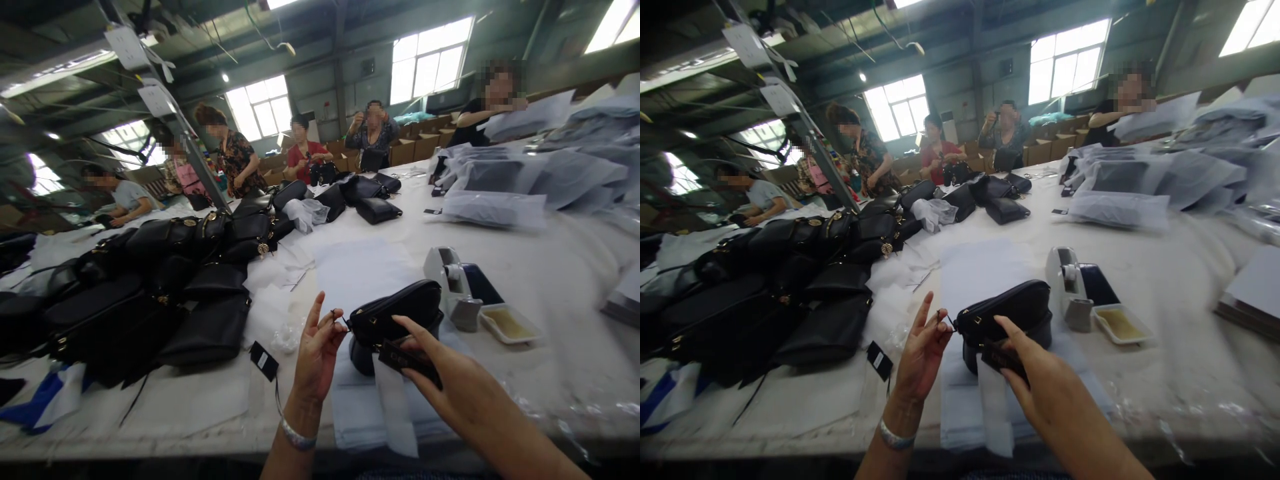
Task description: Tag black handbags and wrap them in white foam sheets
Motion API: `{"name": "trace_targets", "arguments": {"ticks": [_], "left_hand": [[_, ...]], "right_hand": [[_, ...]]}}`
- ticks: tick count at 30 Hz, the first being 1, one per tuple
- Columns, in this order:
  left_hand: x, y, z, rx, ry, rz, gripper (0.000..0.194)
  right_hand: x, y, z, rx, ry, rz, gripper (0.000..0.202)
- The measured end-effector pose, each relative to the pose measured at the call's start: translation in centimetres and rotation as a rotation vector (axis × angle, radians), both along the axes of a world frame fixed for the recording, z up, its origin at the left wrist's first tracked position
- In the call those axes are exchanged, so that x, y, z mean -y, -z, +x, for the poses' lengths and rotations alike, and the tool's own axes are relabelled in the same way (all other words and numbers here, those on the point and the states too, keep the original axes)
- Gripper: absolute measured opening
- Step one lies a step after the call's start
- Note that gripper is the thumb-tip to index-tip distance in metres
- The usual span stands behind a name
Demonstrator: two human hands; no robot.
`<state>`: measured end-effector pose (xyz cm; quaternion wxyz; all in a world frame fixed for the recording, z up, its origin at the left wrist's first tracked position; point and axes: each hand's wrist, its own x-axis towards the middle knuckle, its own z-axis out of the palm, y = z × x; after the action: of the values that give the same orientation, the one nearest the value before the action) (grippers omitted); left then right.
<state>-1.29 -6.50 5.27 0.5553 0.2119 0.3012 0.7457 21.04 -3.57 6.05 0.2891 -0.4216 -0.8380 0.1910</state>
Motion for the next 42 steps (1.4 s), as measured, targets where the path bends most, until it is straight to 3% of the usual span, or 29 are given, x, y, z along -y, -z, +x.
{"name": "trace_targets", "arguments": {"ticks": [3, 5, 8, 12, 17, 21, 24, 27, 30, 35, 39, 42], "left_hand": [[0.0, 0.2, 0.1, -0.027, -0.024, -0.008, 0.058], [-0.1, 0.3, 0.2, -0.061, -0.025, -0.016, 0.057], [0.0, 0.4, 0.1, -0.125, -0.014, -0.022, 0.056], [0.6, 0.0, -0.3, -0.200, -0.027, -0.033, 0.059], [1.1, -0.3, -0.9, -0.284, -0.151, -0.086, 0.053], [1.0, -0.1, -0.8, -0.289, -0.119, -0.126, 0.047], [1.2, -0.3, -0.8, -0.302, -0.098, -0.066, 0.049], [1.5, -0.7, -0.7, -0.336, -0.093, -0.005, 0.050], [1.7, -1.0, -0.3, -0.357, -0.127, 0.006, 0.048], [1.7, -1.4, 0.6, -0.368, -0.203, -0.008, 0.041], [2.0, -2.1, 0.3, -0.512, -0.223, -0.019, 0.038], [2.3, -2.4, 0.1, -0.569, -0.234, -0.022, 0.045]], "right_hand": [[0.0, -0.9, 0.3, 0.000, 0.120, 0.049, 0.049], [0.0, -1.6, -0.3, -0.139, 0.149, 0.038, 0.035], [0.1, -2.1, -2.2, -0.457, 0.021, -0.125, 0.016], [-0.6, -1.1, -4.6, -0.875, -0.143, -0.424, 0.013], [-2.4, 0.9, -5.6, -1.001, -0.100, -0.552, 0.021], [-2.6, 1.0, -5.4, -0.904, -0.077, -0.529, 0.024], [-2.0, 0.0, -5.4, -0.702, -0.119, -0.434, 0.024], [-1.5, -1.3, -5.7, -0.493, -0.171, -0.339, 0.037], [-1.1, -2.1, -6.2, -0.311, -0.196, -0.225, 0.050], [-1.1, -2.9, -7.2, -0.076, -0.193, -0.068, 0.049], [-1.3, -3.5, -7.6, 0.049, -0.214, 0.008, 0.050], [-1.4, -3.8, -7.6, 0.063, -0.224, 0.019, 0.050]]}}
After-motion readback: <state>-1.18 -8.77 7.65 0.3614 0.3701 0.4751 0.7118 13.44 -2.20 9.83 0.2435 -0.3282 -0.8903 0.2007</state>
